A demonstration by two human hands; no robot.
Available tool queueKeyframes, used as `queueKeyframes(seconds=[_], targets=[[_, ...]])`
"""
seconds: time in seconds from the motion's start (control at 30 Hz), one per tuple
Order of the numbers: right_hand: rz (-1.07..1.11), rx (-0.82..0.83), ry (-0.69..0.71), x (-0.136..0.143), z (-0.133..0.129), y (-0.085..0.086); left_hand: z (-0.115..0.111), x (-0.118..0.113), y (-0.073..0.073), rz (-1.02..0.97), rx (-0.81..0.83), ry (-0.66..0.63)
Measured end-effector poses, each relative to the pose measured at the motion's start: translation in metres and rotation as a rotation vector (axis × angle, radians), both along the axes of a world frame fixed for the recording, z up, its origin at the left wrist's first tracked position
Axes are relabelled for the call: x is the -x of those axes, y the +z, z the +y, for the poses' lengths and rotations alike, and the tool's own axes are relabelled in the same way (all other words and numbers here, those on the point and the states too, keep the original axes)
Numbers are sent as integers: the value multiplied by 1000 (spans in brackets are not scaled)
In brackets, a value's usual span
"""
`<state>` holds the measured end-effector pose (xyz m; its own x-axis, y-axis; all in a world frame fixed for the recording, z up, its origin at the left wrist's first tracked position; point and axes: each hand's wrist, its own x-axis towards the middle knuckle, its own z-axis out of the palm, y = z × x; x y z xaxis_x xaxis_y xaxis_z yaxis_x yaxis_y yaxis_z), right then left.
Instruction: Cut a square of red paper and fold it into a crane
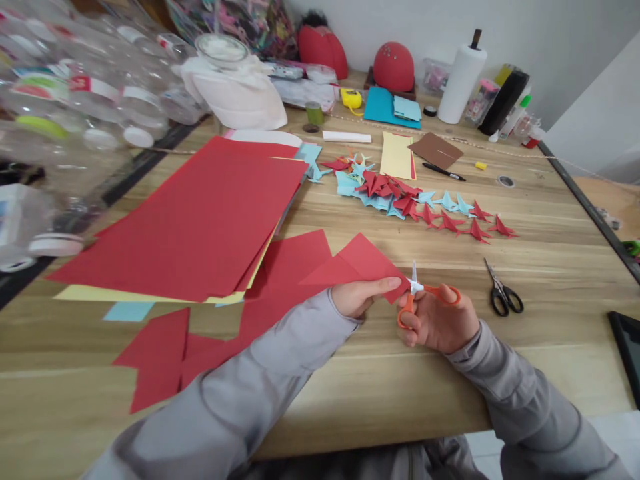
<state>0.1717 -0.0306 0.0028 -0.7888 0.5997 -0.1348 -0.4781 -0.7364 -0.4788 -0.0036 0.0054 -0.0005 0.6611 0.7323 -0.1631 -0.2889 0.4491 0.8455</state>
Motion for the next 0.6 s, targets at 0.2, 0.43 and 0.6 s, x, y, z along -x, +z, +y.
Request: queueKeyframes(seconds=[0.2, 0.43, 0.6], targets=[[31, -42, 15, -1, -1, 1, 0, 1, 6, -45, -34, -20], [-58, -39, 2, -2, 1, 2, -1, -4, 5, 6, 38, 229], [-116, -72, -53, -3, 3, 3, 1, -9, 5, -18, 9, 416]])
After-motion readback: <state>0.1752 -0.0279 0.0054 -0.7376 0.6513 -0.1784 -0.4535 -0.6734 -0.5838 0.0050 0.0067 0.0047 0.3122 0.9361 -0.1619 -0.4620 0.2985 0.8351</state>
